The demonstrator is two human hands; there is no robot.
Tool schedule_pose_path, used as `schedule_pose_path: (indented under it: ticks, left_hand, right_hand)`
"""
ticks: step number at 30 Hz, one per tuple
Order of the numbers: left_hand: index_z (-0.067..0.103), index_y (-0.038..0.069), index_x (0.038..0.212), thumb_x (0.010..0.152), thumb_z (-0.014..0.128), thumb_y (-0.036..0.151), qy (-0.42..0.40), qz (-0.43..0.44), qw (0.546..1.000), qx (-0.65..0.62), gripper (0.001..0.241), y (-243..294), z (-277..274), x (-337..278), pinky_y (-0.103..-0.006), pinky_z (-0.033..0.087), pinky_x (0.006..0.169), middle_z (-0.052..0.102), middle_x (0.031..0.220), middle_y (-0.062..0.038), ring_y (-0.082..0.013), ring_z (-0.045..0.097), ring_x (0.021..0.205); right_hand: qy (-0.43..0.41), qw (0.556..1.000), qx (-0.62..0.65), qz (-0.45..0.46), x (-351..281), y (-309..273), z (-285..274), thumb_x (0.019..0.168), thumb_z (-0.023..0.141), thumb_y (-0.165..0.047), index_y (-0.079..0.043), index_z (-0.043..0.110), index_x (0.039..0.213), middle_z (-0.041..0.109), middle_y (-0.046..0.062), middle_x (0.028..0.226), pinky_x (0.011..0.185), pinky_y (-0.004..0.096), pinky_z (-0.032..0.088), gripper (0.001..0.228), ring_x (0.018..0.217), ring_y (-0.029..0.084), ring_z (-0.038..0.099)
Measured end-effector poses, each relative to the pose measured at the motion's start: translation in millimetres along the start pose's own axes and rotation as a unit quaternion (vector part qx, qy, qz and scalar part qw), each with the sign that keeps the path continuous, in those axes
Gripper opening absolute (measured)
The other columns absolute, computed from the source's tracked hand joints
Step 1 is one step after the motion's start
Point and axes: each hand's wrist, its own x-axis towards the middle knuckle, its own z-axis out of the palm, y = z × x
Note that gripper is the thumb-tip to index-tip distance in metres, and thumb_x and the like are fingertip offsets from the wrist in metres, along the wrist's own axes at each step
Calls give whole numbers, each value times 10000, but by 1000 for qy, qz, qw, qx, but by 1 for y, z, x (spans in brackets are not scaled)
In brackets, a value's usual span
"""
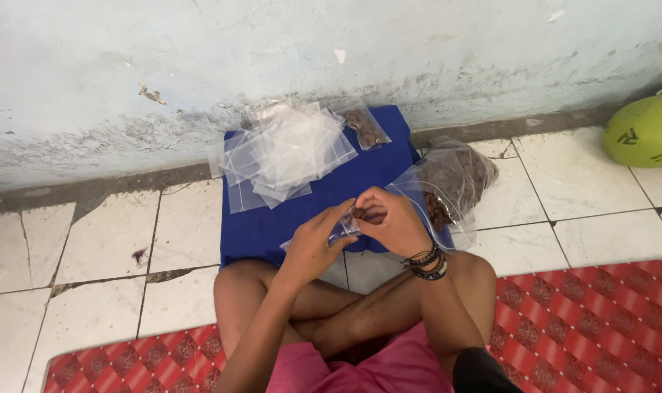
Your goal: The person fills small plastic bags with beans by hand and seals each bag.
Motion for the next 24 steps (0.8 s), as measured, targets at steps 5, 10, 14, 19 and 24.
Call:
schedule_pose_path:
  ticks: [5, 10, 14, 19, 24]
  left_hand:
    - [659, 93, 1361, 778, 889, 120, 7, -46, 998, -53, 627, -5, 3, 1, -504, 581, 911, 756, 1172, -204, -427, 729, 1080]
    - [691, 93, 1256, 783, 898, 198, -9, -70, 994, -82, 527, 5, -3, 6, -505, 594, 786, 774, 1007, -206, -431, 752, 949]
    - [638, 83, 1254, 829, 860, 198, -36, -57, 993, -92, 493, 11, -3, 5, -506, 599, 739, 766, 950, -232, -436, 761, 880]
    - [581, 78, 1269, 857, 833, 185, -50, -42, 992, -108, 495, 5, 0, 6, -519, 588, 707, 753, 915, -264, -463, 751, 837]
    - [684, 60, 1166, 734, 945, 258, -78, -133, 967, -201, 541, -23, 9, 4, -478, 601, 761, 783, 917, -240, -395, 773, 876]
  right_hand:
    - [0, 1000, 25, 1, -1, 2, 0, 805, 808, -36, -1, 671, 1089, 787, 225, 994, 742, 458, 668, 318, 921, 339, 793]
    - [9, 1000, -2, -11, -3, 3, -3, 813, 813, -50, 6, 676, 1084, 763, 239, 917, 660, 451, 671, 308, 837, 342, 795]
    - [6, 1000, -11, -15, -6, -6, -6, 853, 786, -61, 27, 684, 1091, 750, 269, 912, 645, 463, 664, 273, 837, 359, 790]
    - [-5, 1000, 1, -5, -5, -11, -10, 833, 773, -30, 38, 699, 1100, 765, 269, 955, 675, 456, 662, 285, 870, 358, 790]
    - [-11, 1000, -3, 28, -5, -3, -14, 842, 825, -109, -18, 723, 1114, 803, 204, 995, 716, 403, 656, 304, 890, 270, 793]
